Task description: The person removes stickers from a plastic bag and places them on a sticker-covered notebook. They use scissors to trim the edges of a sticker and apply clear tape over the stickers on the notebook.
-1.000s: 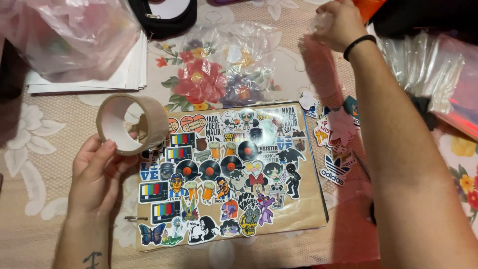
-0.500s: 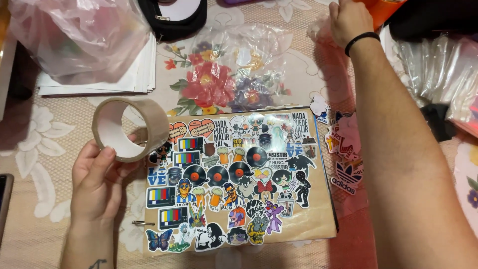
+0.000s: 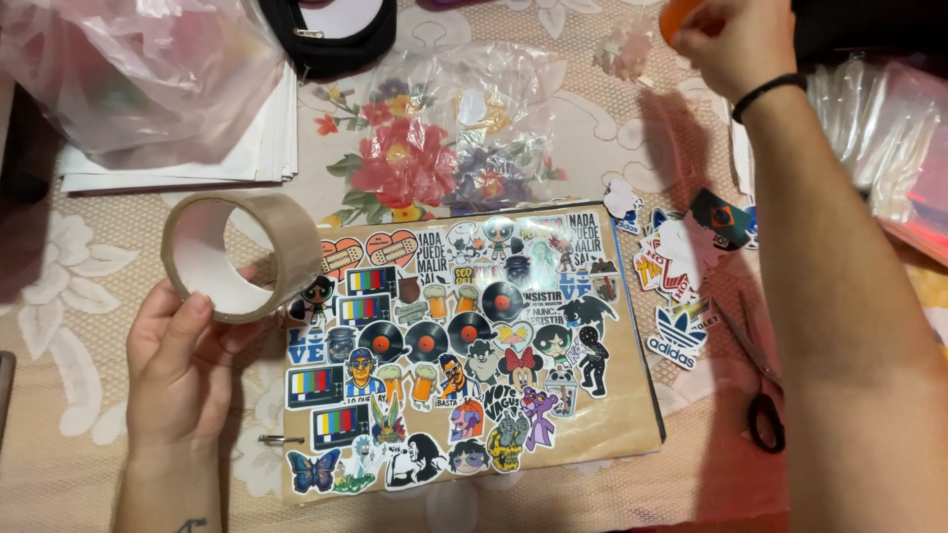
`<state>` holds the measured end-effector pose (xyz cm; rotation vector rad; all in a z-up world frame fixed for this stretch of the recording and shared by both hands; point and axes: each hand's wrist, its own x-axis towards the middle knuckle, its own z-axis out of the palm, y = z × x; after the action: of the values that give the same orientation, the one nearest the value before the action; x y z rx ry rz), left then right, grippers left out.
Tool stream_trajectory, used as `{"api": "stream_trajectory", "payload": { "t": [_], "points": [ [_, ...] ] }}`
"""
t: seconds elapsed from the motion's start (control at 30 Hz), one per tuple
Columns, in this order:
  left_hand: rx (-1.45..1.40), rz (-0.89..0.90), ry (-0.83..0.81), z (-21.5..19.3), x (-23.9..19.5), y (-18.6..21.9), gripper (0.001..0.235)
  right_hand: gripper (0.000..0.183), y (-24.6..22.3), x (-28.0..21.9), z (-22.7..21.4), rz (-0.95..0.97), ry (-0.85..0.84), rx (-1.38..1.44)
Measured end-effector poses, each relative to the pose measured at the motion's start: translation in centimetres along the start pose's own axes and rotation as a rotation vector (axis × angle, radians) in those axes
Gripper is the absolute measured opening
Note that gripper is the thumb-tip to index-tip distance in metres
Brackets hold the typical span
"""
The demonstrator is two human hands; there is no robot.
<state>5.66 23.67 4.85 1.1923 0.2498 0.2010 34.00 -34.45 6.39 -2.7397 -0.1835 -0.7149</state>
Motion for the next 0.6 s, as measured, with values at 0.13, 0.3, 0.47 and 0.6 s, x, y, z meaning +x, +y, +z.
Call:
{"api": "stream_trajectory", "payload": {
  "t": [0.13,0.3,0.47,0.6],
  "points": [
    [0.033,-0.014,0.008,0.1,-0.3,0.0,0.047,0.032,-1.8,-4.2,-3.6,0.208,-0.649,-0.206],
    [0.074,-0.028,0.005,0.0,-0.2,-0.4,0.046,0.034,-2.7,-7.0,-4.4,0.327,-0.7,-0.063],
    [0.061,-0.028,0.002,0.1,0.0,-0.4,0.042,0.027,-3.0,-7.4,-4.3,0.4,-0.739,-0.141],
    [0.039,-0.018,0.013,-0.4,0.3,-0.9,0.037,0.015,-2.6,-7.1,-2.3,0.245,-0.485,-0.051]
  ]
}}
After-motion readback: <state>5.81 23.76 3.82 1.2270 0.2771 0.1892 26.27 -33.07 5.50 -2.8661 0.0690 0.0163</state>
